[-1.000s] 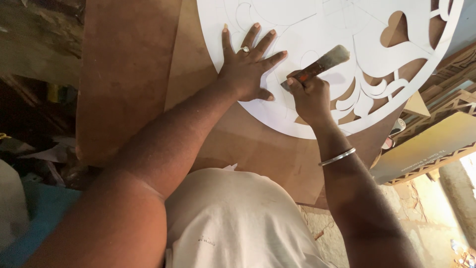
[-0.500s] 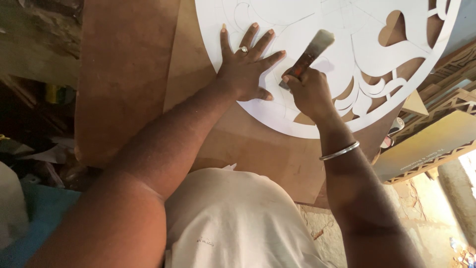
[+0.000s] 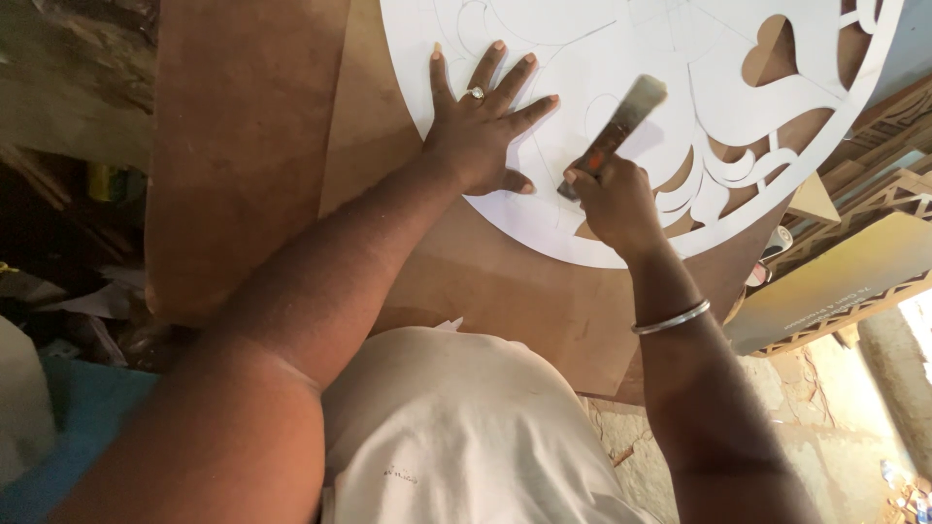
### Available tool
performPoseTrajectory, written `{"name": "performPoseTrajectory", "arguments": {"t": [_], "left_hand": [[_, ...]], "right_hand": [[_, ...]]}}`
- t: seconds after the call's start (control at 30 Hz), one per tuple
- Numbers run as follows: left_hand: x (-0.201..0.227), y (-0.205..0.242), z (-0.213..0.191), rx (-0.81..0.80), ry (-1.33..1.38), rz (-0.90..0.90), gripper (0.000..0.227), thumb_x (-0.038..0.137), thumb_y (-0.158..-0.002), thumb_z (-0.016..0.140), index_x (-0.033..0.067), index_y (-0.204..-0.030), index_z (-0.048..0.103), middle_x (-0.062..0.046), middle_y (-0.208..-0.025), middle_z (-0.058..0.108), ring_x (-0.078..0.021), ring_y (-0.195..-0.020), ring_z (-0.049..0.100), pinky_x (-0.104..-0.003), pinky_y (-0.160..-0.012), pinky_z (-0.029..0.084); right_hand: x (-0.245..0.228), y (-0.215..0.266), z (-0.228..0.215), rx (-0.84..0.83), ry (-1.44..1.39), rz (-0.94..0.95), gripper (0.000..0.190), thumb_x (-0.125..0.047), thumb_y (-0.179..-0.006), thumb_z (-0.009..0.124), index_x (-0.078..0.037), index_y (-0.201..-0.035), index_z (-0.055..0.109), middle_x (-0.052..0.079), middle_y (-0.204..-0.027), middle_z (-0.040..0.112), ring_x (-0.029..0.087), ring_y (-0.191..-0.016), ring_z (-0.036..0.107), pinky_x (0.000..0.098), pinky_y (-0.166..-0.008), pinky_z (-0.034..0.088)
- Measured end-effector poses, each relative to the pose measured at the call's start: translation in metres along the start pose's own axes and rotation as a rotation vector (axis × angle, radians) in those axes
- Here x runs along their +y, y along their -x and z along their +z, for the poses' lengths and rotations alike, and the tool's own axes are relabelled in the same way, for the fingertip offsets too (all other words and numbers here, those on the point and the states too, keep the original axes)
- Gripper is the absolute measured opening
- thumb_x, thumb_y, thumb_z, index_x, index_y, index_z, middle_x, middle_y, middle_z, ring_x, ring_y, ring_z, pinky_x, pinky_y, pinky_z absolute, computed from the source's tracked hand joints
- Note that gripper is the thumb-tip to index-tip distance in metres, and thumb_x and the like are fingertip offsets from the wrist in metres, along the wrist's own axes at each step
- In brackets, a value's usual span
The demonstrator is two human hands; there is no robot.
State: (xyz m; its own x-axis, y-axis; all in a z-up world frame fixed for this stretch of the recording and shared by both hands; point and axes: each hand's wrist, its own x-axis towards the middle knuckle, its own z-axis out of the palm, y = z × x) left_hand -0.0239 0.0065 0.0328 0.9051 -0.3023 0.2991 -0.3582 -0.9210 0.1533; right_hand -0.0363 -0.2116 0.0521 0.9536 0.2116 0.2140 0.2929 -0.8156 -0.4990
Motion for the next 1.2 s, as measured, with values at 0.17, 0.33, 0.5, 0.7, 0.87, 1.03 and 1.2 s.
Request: {"name": "performPoseTrajectory", "arguments": {"t": [0.17,0.33,0.5,0.7,0.87,1.03,1.2], "left_hand": [[0.000,-0.001,0.004,0.015,0.003,0.000,0.111,0.075,-0.064,0.076,0.0440,-0.158,0.027,-0.001,-0.173,0.002,-0.0314,-0.157,-0.008,-0.084,-0.109,-0.010],[-0.001,-0.003,0.005,0.036,-0.010,0.018,0.111,0.077,-0.064,0.074,0.0425,-0.159,0.028,-0.002,-0.173,0.005,-0.0335,-0.157,-0.006,-0.086,-0.107,-0.008],[0.000,-0.002,-0.001,0.016,-0.029,0.003,0.110,0.079,-0.065,0.073,0.0434,-0.158,0.027,-0.001,-0.172,0.004,-0.0318,-0.157,-0.006,-0.084,-0.108,-0.008],[0.004,0.004,-0.008,-0.005,-0.031,-0.015,0.107,0.078,-0.067,0.073,0.0450,-0.158,0.026,0.000,-0.173,0.004,-0.0307,-0.158,-0.005,-0.082,-0.111,-0.007],[0.003,0.004,-0.008,-0.004,-0.027,-0.013,0.107,0.079,-0.068,0.072,0.0450,-0.158,0.026,0.000,-0.172,0.004,-0.0304,-0.158,-0.005,-0.082,-0.112,-0.008],[0.004,0.005,-0.011,-0.035,-0.044,-0.017,0.108,0.080,-0.068,0.071,0.0454,-0.158,0.023,0.000,-0.172,0.002,-0.0312,-0.158,-0.006,-0.082,-0.112,-0.008],[0.005,0.006,-0.012,-0.049,-0.049,-0.017,0.110,0.079,-0.068,0.072,0.0455,-0.159,0.021,0.000,-0.173,0.000,-0.0314,-0.158,-0.007,-0.082,-0.111,-0.008]], "right_hand": [[0.010,0.013,0.005,0.018,-0.026,0.040,0.026,-0.024,-0.094,0.069,0.002,-0.098,0.072,0.011,-0.071,0.070,0.019,-0.065,0.068,0.0370,-0.063,0.054],[0.026,0.023,0.014,0.094,-0.131,-0.016,0.023,-0.020,-0.094,0.066,0.002,-0.095,0.070,0.012,-0.071,0.070,0.020,-0.063,0.068,0.0378,-0.061,0.053],[0.034,0.027,0.020,0.104,-0.121,-0.002,0.025,-0.023,-0.094,0.065,0.001,-0.091,0.071,0.012,-0.069,0.070,0.021,-0.064,0.068,0.0391,-0.061,0.053],[0.029,0.035,0.018,0.081,-0.109,0.091,0.027,-0.025,-0.092,0.065,0.001,-0.094,0.074,0.016,-0.069,0.070,0.024,-0.064,0.067,0.0400,-0.064,0.053],[0.050,0.037,0.024,0.106,-0.209,0.095,0.029,-0.026,-0.092,0.066,-0.001,-0.099,0.078,0.011,-0.077,0.075,0.018,-0.070,0.069,0.0353,-0.067,0.054],[0.059,0.039,0.028,0.112,-0.331,0.040,0.027,-0.024,-0.093,0.068,0.000,-0.102,0.077,0.008,-0.083,0.078,0.016,-0.072,0.068,0.0324,-0.068,0.055],[0.076,0.037,0.038,0.125,-0.334,0.016,0.027,-0.023,-0.093,0.070,0.000,-0.104,0.078,0.009,-0.083,0.078,0.016,-0.075,0.069,0.0323,-0.070,0.055]]}}
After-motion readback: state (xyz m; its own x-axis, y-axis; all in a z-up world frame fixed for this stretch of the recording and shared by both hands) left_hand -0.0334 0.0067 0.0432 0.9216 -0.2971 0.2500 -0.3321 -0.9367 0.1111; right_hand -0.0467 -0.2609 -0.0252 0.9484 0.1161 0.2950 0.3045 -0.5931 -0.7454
